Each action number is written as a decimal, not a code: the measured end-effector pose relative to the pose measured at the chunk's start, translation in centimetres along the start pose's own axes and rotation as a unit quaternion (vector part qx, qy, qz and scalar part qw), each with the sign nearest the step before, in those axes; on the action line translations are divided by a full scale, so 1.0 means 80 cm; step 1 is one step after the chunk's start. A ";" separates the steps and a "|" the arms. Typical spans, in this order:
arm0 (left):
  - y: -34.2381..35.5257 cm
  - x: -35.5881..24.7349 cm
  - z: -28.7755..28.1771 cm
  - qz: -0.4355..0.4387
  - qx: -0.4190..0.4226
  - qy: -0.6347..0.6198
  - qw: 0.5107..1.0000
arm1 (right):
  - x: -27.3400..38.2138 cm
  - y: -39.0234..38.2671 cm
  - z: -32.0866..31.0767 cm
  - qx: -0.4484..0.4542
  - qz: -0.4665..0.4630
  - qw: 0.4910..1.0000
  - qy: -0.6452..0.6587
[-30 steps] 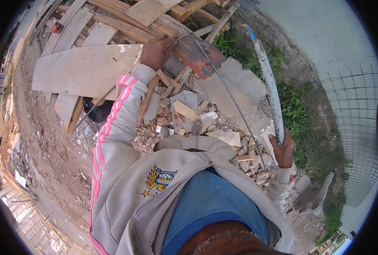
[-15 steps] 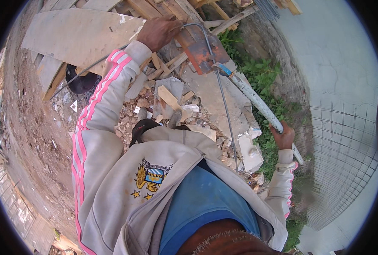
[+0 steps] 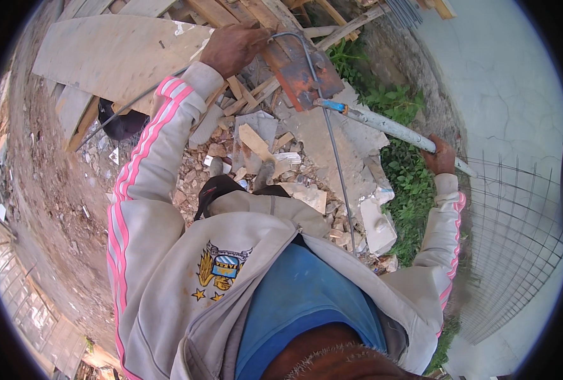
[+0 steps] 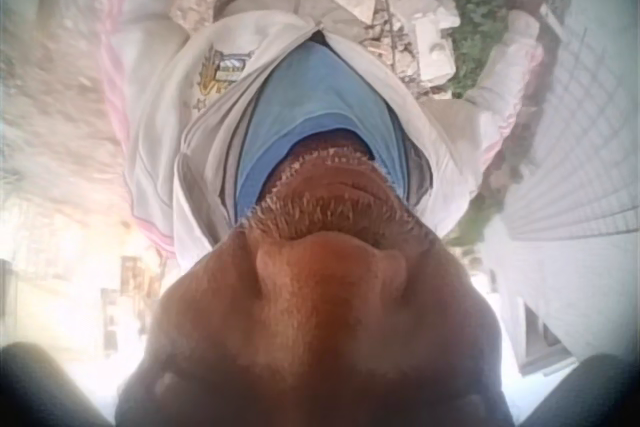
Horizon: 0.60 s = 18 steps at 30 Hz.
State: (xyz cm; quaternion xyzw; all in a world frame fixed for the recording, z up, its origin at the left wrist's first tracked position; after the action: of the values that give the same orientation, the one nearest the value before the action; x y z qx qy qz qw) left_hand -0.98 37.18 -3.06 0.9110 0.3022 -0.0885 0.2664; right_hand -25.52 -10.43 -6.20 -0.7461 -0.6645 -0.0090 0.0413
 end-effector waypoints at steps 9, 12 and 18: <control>0.000 0.003 0.000 -0.010 -0.002 -0.006 1.000 | 0.003 -0.032 0.030 -0.031 0.021 0.999 -0.003; 0.000 0.002 0.000 -0.005 -0.007 -0.006 1.000 | -0.002 -0.040 0.027 -0.054 0.034 0.998 -0.017; 0.002 0.005 0.004 -0.014 0.004 -0.015 1.000 | -0.009 -0.063 0.036 -0.072 0.038 0.996 -0.036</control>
State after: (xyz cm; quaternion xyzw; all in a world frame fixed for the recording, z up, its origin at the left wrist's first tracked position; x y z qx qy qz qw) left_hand -0.56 37.06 -3.39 0.9064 0.3102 -0.1073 0.2660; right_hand -30.69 -10.37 -8.84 -0.7719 -0.6341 -0.0280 -0.0362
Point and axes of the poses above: each hand's wrist, its own y-axis towards the middle knuckle, its own z-axis out of the palm, x = y × z, the point moved 9 cm from there along y, towards the middle knuckle, and after that the axes turned 1 degree about -y, right-handed, at the moved point
